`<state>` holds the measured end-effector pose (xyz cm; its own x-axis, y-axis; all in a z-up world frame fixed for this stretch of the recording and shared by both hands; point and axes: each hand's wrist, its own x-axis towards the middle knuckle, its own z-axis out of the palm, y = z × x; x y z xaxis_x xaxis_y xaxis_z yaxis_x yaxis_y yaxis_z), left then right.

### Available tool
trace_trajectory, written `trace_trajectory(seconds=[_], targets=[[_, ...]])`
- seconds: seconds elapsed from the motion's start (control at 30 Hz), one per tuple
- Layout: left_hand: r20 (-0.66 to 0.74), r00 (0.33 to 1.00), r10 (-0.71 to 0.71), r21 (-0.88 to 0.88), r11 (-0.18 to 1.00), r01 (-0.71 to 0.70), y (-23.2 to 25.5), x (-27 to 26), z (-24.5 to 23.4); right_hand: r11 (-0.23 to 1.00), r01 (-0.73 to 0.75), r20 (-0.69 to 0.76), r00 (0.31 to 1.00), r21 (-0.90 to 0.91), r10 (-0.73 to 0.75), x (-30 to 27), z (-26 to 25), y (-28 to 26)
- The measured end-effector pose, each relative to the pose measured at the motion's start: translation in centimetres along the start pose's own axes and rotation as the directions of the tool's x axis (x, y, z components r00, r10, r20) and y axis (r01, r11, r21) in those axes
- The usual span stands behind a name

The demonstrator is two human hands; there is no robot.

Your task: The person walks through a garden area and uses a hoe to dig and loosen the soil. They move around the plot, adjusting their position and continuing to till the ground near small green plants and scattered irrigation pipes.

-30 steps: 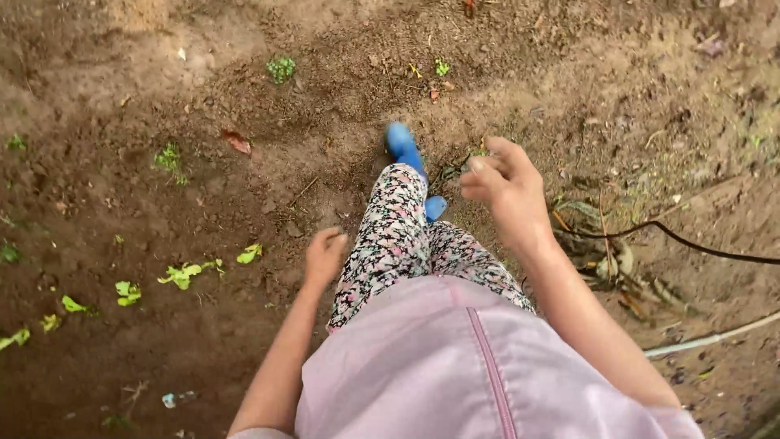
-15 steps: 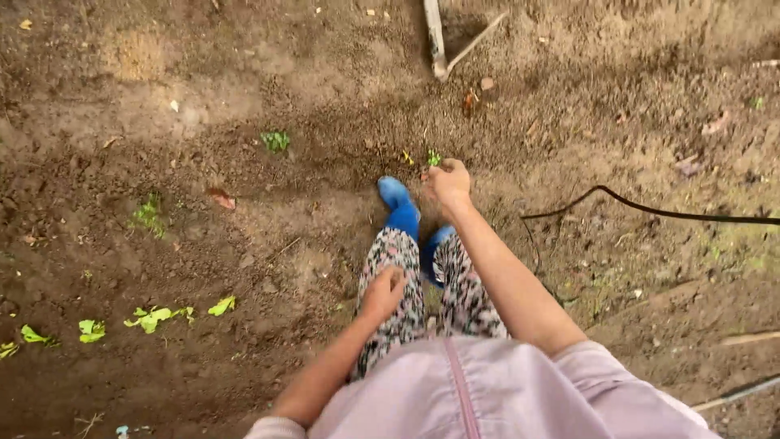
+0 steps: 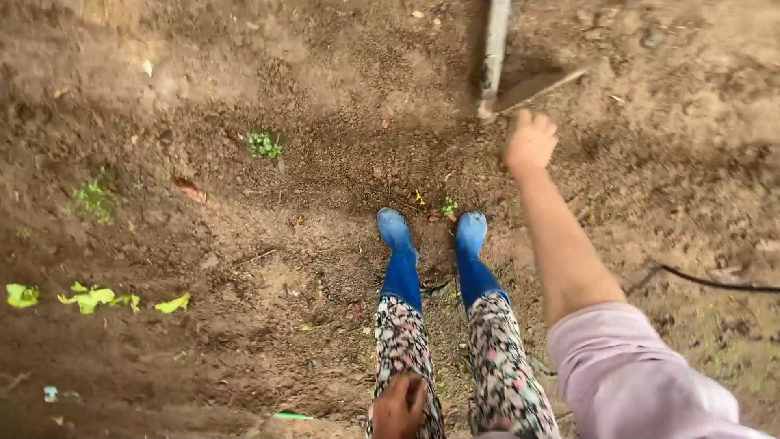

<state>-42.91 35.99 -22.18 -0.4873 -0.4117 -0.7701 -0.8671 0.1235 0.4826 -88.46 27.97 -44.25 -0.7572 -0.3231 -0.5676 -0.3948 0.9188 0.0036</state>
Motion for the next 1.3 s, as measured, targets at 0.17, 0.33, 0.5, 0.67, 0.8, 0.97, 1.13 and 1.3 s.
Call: trace_trajectory(seconds=[0.17,0.33,0.5,0.67,0.8,0.97,1.13,1.3], targets=[[-0.063,0.979,-0.196,-0.12,0.975,0.187,0.2,0.9,2.4,0.926,0.167,0.159,0.98,-0.339,-0.118,7.6,5.0,1.2],[0.035,0.913,-0.406,-0.212,0.89,0.403,2.8,2.7,1.6,0.877,0.231,0.279,0.953,-0.421,-0.117,9.9,6.1,-0.7],[0.544,0.771,-0.332,-0.256,0.809,0.529,-0.5,3.9,2.0,0.643,0.362,0.367,0.921,-0.675,-0.133,11.1,7.8,-0.5],[-0.041,0.939,-0.341,-0.33,0.892,0.309,0.5,2.9,4.1,0.546,0.413,0.397,0.905,-0.729,-0.155,8.9,5.5,-2.2],[-0.036,0.946,-0.323,-0.355,0.889,0.29,0.3,2.6,3.8,0.396,0.504,0.461,0.863,-0.768,-0.206,5.6,2.5,-5.1],[-0.078,0.95,-0.304,-0.284,0.92,0.271,-0.9,2.5,5.2,0.395,0.604,0.578,0.792,-0.692,-0.199,-5.6,-4.8,-13.7],[-0.28,0.947,-0.154,-0.221,0.971,0.093,-0.9,2.1,5.5,0.528,0.735,0.417,0.677,-0.426,-0.606,-15.3,-2.6,-16.9],[-0.266,0.964,-0.025,-0.365,0.928,-0.077,0.8,0.1,4.6,0.226,0.967,0.106,0.239,-0.121,-0.965,-31.0,-5.9,-23.2]])
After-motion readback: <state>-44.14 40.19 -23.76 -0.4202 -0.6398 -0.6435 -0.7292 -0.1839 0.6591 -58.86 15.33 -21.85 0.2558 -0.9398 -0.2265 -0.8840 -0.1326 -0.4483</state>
